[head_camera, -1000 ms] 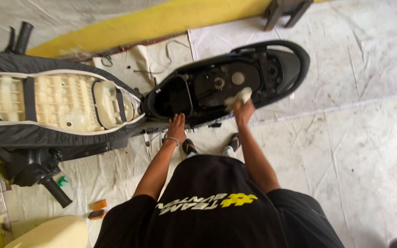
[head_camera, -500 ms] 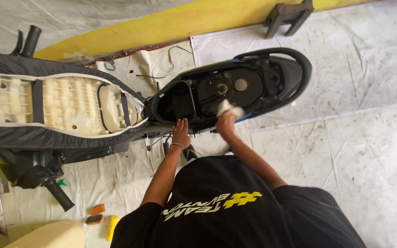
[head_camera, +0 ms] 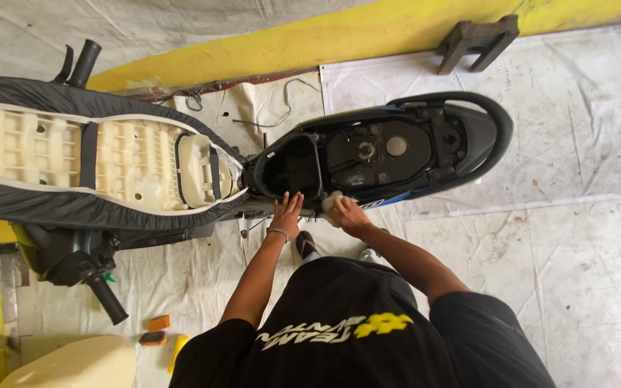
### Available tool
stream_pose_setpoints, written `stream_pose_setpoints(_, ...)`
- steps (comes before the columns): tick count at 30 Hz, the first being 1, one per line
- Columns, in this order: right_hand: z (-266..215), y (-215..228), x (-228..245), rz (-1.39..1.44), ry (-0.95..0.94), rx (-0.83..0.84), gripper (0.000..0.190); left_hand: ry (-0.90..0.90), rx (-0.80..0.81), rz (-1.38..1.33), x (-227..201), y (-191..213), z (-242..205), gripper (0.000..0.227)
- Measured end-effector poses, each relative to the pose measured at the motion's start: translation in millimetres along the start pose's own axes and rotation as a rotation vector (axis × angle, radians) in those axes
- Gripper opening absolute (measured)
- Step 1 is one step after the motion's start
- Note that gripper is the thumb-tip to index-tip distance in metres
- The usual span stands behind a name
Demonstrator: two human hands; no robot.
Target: The person wipes the exposed inner frame and engine area of a motorcycle with a white cloth. They repeatedly rub the cloth over the black plastic and metal surfaces while standing in a workshop.
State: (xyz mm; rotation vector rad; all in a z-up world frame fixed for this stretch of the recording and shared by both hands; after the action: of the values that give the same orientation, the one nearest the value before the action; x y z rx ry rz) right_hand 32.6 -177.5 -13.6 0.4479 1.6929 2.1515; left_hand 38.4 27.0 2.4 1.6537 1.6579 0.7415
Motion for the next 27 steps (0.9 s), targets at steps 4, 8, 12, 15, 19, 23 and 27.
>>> stream_pose_setpoints(4,-67.3,56.4,-30.5,-0.131,0.006,-0.119,0.040,-0.058,-0.010,-0.109,-5.6,-18.1,-7.0,0.096)
stream_pose_setpoints(8,-90.7,66.3,-61.1,-0.058,-0.240,0.102,0.039,0.012,0.042,-0.065,-6.7,1.1,-5.8,0.100)
stream_pose_setpoints(12,-73.1,31.0,-43.9,-0.315,-0.111,0.273,0.038,0.007,0.015,-0.107,0.7,-9.9,2.3,0.097)
stream_pose_setpoints(15,-29.8,45.6,-31.0,0.009,-0.151,0.146,0.045,0.026,0.132,-0.148,5.4,-2.6,1.3,0.098)
stream_pose_setpoints(19,-15.1,29.4,-21.4,0.117,0.032,0.019,0.047,-0.027,0.164,-0.149,11.9,-4.5,7.0,0.102)
stream_pose_setpoints(23,12.3,16.4,10.7,0.156,0.235,0.026,0.039,-0.048,0.118,-0.023,10.0,-4.8,5.0,0.096)
stream_pose_setpoints(27,47.4,-10.7,43.0,0.009,0.373,0.252,0.030,0.054,0.082,-0.219,5.6,-23.7,17.9,0.098)
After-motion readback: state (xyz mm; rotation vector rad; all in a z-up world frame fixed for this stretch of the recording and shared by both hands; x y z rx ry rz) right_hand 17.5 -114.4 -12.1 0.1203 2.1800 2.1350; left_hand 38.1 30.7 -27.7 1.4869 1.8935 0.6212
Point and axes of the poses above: each hand's wrist, its own z-axis towards the middle knuckle, its own y-axis out of the back of the hand, x = y × z, the point moved 5 cm from there along z, towards the middle knuckle, and after that the axes turned 11 degrees about y, right-handed, at the moved point
